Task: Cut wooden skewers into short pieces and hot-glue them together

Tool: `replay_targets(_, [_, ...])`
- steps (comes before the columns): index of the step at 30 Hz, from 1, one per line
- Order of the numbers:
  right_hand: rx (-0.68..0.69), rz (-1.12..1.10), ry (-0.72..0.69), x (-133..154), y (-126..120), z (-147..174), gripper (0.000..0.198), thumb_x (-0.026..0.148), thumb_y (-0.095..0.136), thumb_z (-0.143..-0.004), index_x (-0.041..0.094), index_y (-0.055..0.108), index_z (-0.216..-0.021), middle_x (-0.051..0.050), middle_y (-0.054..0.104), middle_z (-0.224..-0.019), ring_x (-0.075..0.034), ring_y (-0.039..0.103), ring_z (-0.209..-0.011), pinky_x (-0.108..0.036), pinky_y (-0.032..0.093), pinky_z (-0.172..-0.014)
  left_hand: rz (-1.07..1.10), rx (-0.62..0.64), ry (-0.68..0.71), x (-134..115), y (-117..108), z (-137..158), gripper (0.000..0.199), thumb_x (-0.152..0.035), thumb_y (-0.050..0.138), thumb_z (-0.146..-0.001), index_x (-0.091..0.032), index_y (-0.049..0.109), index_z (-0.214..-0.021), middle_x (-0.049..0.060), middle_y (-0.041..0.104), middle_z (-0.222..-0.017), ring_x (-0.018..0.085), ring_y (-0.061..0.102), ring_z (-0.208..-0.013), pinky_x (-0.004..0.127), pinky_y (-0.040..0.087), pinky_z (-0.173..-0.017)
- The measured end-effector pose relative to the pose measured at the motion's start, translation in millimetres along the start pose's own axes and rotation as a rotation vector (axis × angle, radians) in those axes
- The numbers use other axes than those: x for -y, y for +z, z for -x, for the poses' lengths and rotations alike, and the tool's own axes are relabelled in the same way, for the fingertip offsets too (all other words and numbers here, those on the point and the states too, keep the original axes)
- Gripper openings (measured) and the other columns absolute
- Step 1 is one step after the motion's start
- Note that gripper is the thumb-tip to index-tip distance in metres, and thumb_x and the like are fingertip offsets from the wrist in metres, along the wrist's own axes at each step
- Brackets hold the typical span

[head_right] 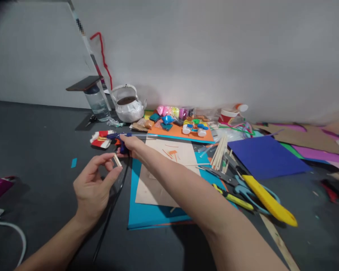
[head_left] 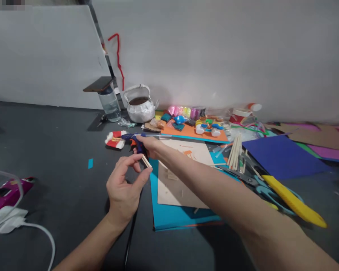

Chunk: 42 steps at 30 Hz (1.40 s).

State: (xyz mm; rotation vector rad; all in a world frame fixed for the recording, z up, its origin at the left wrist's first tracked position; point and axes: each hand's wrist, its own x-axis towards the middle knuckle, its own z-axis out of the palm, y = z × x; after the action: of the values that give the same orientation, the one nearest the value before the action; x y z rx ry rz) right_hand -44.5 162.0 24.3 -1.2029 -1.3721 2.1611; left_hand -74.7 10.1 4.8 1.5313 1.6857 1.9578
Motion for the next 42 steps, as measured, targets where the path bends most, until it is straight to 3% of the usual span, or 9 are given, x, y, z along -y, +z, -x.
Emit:
replay_targets(2, [-0.021,0.215,-0.034,3.4,-15.4,7.9,0.035,0.035,0.061,-0.095,0.018,0.059,-0.126,-0.009,0.062,-0.126,-0.024,0.064,-0.104,-0.045,0.056,-0.086,-0.045,0.055,-0.025,-3.1,1.1,2.4,0.022,-0.023,0.072,-0.082,-0.024,0.068,-0.103,-0.003,0.054,-0.076,0.015,0.055,-0.075,0.032,0.047,-0.078])
replay_targets(5, [-0.068,0.520,-0.127,5.5,-57.0,43.7,0.030,0.034,0.061,-0.095,0.018,0.061,-0.121,-0.008,0.064,-0.121,-0.021,0.065,-0.099,-0.042,0.056,-0.083,-0.126,0.267,-0.049,-9.8,6.6,11.4,0.020,-0.023,0.071,-0.083,-0.024,0.068,-0.103,-0.003,0.055,-0.076,0.015,0.057,-0.075,0.032,0.046,-0.077])
replay_targets(10, [-0.216,0.985,-0.338,-22.4,-115.4,144.8,0.013,0.019,0.059,-0.092,0.016,0.066,-0.081,0.000,0.062,-0.076,-0.014,0.055,-0.072,-0.028,0.042,-0.069,-0.179,0.598,0.167,-13.6,21.2,30.0,0.015,-0.024,0.069,-0.086,-0.021,0.067,-0.100,-0.002,0.061,-0.070,0.018,0.058,-0.073,0.034,0.042,-0.073])
replay_targets(15, [-0.091,1.318,-0.412,-86.0,-121.9,206.6,0.011,0.015,0.058,-0.091,0.016,0.067,-0.085,-0.003,0.061,-0.078,-0.015,0.053,-0.068,-0.028,0.034,-0.062,-0.209,0.612,0.145,-6.8,25.9,31.8,0.014,-0.027,0.067,-0.087,-0.021,0.067,-0.100,-0.001,0.061,-0.071,0.018,0.057,-0.075,0.034,0.042,-0.073])
replay_targets(19, [0.042,1.485,-0.464,-108.8,-117.2,209.9,0.024,0.004,0.049,-0.090,0.017,0.066,-0.101,-0.009,0.064,-0.096,-0.019,0.055,-0.080,-0.030,0.037,-0.068,-0.232,0.613,0.072,-2.5,23.4,28.9,0.016,-0.025,0.069,-0.086,-0.021,0.067,-0.102,-0.002,0.058,-0.073,0.018,0.056,-0.077,0.033,0.042,-0.075])
replay_targets(24, [0.089,1.523,-0.471,-101.8,-112.3,206.5,0.018,0.005,0.050,-0.088,0.016,0.064,-0.093,-0.009,0.064,-0.091,-0.020,0.055,-0.078,-0.031,0.038,-0.066,-0.289,0.686,0.071,-1.5,20.9,26.9,0.014,-0.028,0.067,-0.087,-0.022,0.068,-0.100,-0.002,0.060,-0.073,0.019,0.057,-0.077,0.033,0.042,-0.075])
replay_targets(33, [-0.209,1.224,-0.304,-89.6,-86.4,188.3,0.009,0.016,0.056,-0.089,0.019,0.061,-0.082,-0.002,0.068,-0.075,-0.014,0.058,-0.063,-0.024,0.037,-0.057,-0.386,0.876,0.141,0.8,19.0,29.0,0.013,-0.026,0.071,-0.083,-0.021,0.067,-0.094,-0.002,0.063,-0.069,0.019,0.058,-0.074,0.033,0.039,-0.071])
replay_targets(38, [-0.220,1.198,-0.313,-92.5,-82.8,177.0,0.011,0.019,0.054,-0.094,0.017,0.065,-0.097,-0.003,0.069,-0.075,-0.016,0.060,-0.065,-0.027,0.036,-0.059,-0.431,0.896,0.125,5.3,21.3,32.1,0.012,-0.024,0.071,-0.083,-0.020,0.067,-0.093,-0.002,0.063,-0.070,0.018,0.057,-0.073,0.033,0.036,-0.070])
replay_targets(42, [-0.123,1.223,-0.387,-94.0,-90.7,180.9,0.015,0.016,0.054,-0.094,0.017,0.065,-0.104,-0.006,0.068,-0.090,-0.018,0.061,-0.079,-0.028,0.039,-0.070,-0.442,0.908,0.107,6.9,21.7,30.9,0.014,-0.025,0.074,-0.080,-0.021,0.067,-0.092,-0.002,0.063,-0.069,0.019,0.057,-0.073,0.034,0.035,-0.070])
